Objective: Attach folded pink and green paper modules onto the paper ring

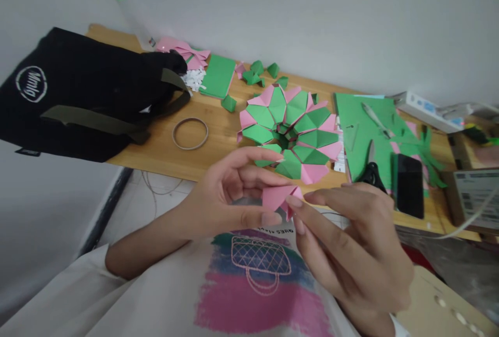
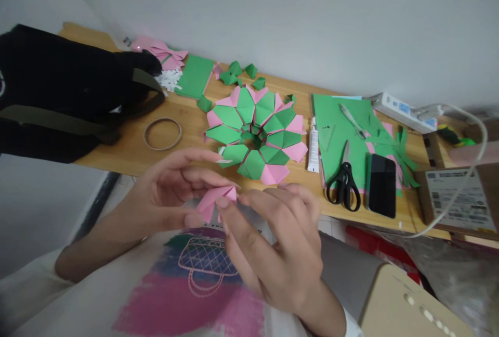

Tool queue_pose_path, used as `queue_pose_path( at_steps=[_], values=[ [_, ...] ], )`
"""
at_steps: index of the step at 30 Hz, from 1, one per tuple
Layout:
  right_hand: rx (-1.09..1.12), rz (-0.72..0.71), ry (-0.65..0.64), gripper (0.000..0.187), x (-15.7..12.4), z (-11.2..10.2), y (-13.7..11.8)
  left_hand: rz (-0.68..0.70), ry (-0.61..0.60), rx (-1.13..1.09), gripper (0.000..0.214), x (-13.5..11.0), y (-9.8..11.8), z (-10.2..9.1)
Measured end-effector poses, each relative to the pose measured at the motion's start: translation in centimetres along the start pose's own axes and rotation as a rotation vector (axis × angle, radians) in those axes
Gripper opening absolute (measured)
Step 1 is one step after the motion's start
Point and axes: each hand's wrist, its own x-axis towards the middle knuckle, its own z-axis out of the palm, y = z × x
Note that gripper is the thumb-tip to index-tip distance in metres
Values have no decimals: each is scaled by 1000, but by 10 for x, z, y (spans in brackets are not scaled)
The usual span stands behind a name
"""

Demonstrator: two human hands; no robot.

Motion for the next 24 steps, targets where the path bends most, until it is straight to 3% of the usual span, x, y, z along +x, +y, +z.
queue_pose_path(
  at_steps=[7,13,19,24],
  values=[
    [-6,-34,-60,20,0,-4,1,-45,-15,-81,53,0,-2,-1],
    [-6,-38,-15,20,1,-1,0,-36,-30,-78,53,0,-4,-3],
    [65,52,-20,15,2,3,-2,113,-19,204,59,-4,-4,-3],
    [234,101,-89,20,0,4,1,123,17,446,59,-9,-2,-1]
  ],
)
